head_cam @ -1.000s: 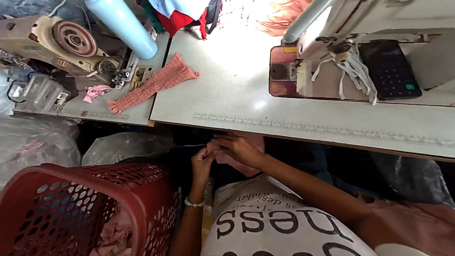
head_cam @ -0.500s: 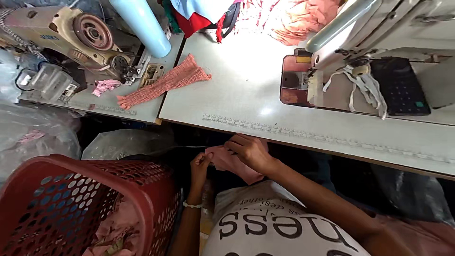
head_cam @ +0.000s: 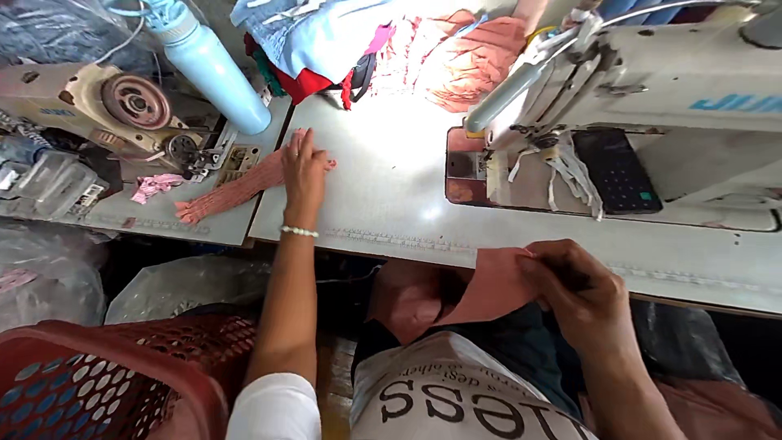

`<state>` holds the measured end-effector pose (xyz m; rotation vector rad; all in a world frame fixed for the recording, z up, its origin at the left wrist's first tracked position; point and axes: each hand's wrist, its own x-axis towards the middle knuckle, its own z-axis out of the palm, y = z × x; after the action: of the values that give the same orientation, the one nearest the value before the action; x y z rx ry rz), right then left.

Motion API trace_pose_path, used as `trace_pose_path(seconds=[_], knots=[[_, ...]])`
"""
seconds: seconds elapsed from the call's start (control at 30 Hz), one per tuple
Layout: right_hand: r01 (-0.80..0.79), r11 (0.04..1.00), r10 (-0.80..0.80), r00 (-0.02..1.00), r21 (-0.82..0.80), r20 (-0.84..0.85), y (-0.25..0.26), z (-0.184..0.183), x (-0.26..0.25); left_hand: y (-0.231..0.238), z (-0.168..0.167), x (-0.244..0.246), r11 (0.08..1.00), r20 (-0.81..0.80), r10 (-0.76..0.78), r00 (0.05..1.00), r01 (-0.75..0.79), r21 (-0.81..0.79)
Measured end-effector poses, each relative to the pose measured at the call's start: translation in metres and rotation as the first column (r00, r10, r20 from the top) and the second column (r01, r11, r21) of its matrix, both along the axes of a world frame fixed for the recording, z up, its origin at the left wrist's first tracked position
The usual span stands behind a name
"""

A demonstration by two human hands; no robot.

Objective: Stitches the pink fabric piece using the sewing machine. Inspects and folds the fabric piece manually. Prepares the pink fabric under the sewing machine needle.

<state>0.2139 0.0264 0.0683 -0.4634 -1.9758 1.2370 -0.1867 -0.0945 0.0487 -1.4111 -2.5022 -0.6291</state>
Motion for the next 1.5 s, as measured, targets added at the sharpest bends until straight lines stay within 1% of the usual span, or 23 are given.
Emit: trace_pose_path(seconds=[0.07, 0.1, 0.17, 0.27, 0.33, 0.4, 0.47, 0.53, 0.6, 0.67, 0.73, 0.83, 1.0, 1.1, 1.13, 1.17, 1.23, 1.3, 1.37, 1.4, 1.43, 1.5], knots=[[-0.034, 0.999, 0.034, 0.999, 0.028, -0.001, 0.005, 0.004, 0.010, 0.008, 0.018, -0.018, 0.995, 0.012, -0.024, 1.000, 0.025, -0.099], [-0.061, 0.997, 0.062, 0.998, 0.040, -0.006, 0.007, 0.005, 0.012, 0.010, 0.033, -0.018, 0.994, 0.005, -0.037, 0.999, 0.037, -0.106], [-0.136, 0.989, 0.138, 0.990, 0.049, -0.028, 0.010, 0.005, 0.009, 0.011, 0.069, -0.004, 0.999, 0.009, -0.035, 0.999, 0.035, -0.014], [-0.281, 0.955, 0.289, 0.953, 0.091, -0.093, 0.010, 0.012, -0.008, 0.008, 0.120, 0.034, 0.982, 0.008, -0.031, 0.999, 0.029, 0.189], [-0.362, 0.921, 0.381, 0.912, 0.142, -0.150, 0.007, 0.027, -0.023, 0.008, 0.141, 0.061, 0.953, -0.008, -0.071, 0.997, 0.071, 0.296], [-0.417, 0.896, 0.443, 0.867, 0.152, -0.230, 0.001, 0.046, -0.039, 0.006, 0.152, 0.092, 0.920, 0.030, -0.171, 0.985, 0.149, 0.362], [-0.432, 0.895, 0.444, 0.836, 0.113, -0.321, -0.006, 0.060, -0.053, 0.000, 0.153, 0.128, 0.881, 0.099, -0.309, 0.946, 0.245, 0.405], [-0.418, 0.908, 0.398, 0.828, 0.037, -0.395, -0.011, 0.067, -0.065, -0.008, 0.148, 0.159, 0.840, 0.202, -0.423, 0.883, 0.298, 0.453], [-0.399, 0.914, 0.330, 0.838, -0.074, -0.434, -0.016, 0.071, -0.072, -0.014, 0.138, 0.184, 0.794, 0.305, -0.495, 0.814, 0.280, 0.539], [-0.366, 0.914, 0.261, 0.860, -0.174, -0.438, -0.020, 0.072, -0.072, -0.019, 0.126, 0.203, 0.749, 0.359, -0.544, 0.759, 0.247, 0.615], [-0.328, 0.918, 0.210, 0.877, -0.221, -0.431, -0.024, 0.071, -0.068, -0.022, 0.119, 0.215, 0.720, 0.393, -0.561, 0.729, 0.194, 0.667], [-0.265, 0.931, 0.144, 0.897, -0.250, -0.418, -0.027, 0.070, -0.061, -0.025, 0.118, 0.225, 0.724, 0.475, -0.560, 0.680, 0.122, 0.679], [-0.195, 0.942, 0.081, 0.923, -0.273, -0.377, -0.028, 0.069, -0.054, -0.026, 0.116, 0.231, 0.730, 0.490, -0.584, 0.647, 0.154, 0.666], [-0.181, 0.937, 0.063, 0.928, -0.298, -0.366, -0.031, 0.069, -0.054, -0.029, 0.114, 0.233, 0.726, 0.518, -0.615, 0.594, 0.172, 0.666], [-0.185, 0.935, 0.063, 0.927, -0.303, -0.369, -0.032, 0.068, -0.055, -0.031, 0.113, 0.234, 0.725, 0.520, -0.616, 0.592, 0.169, 0.667], [-0.189, 0.933, 0.065, 0.926, -0.308, -0.372, -0.034, 0.066, -0.056, -0.031, 0.111, 0.236, 0.731, 0.507, -0.595, 0.624, 0.159, 0.663], [-0.195, 0.935, 0.078, 0.928, -0.297, -0.364, -0.037, 0.063, -0.061, -0.032, 0.107, 0.236, 0.754, 0.459, -0.510, 0.728, 0.121, 0.646], [-0.206, 0.949, 0.122, 0.937, -0.237, -0.326, -0.038, 0.054, -0.070, -0.038, 0.106, 0.228, 0.761, 0.445, -0.462, 0.767, 0.085, 0.643], [-0.251, 0.959, 0.210, 0.940, -0.130, -0.268, -0.038, 0.038, -0.079, -0.053, 0.110, 0.211, 0.746, 0.429, -0.422, 0.799, 0.037, 0.665], [-0.286, 0.955, 0.263, 0.939, -0.078, -0.223, -0.040, 0.028, -0.083, -0.064, 0.115, 0.201, 0.725, 0.407, -0.370, 0.835, -0.014, 0.689], [-0.337, 0.940, 0.326, 0.931, -0.046, -0.163, -0.044, 0.016, -0.087, -0.076, 0.121, 0.189, 0.685, 0.370, -0.308, 0.876, -0.066, 0.726], [-0.477, 0.877, 0.477, 0.879, -0.067, -0.013, -0.051, -0.012, -0.094, -0.103, 0.131, 0.163, 0.557, 0.279, -0.196, 0.940, -0.128, 0.821]])
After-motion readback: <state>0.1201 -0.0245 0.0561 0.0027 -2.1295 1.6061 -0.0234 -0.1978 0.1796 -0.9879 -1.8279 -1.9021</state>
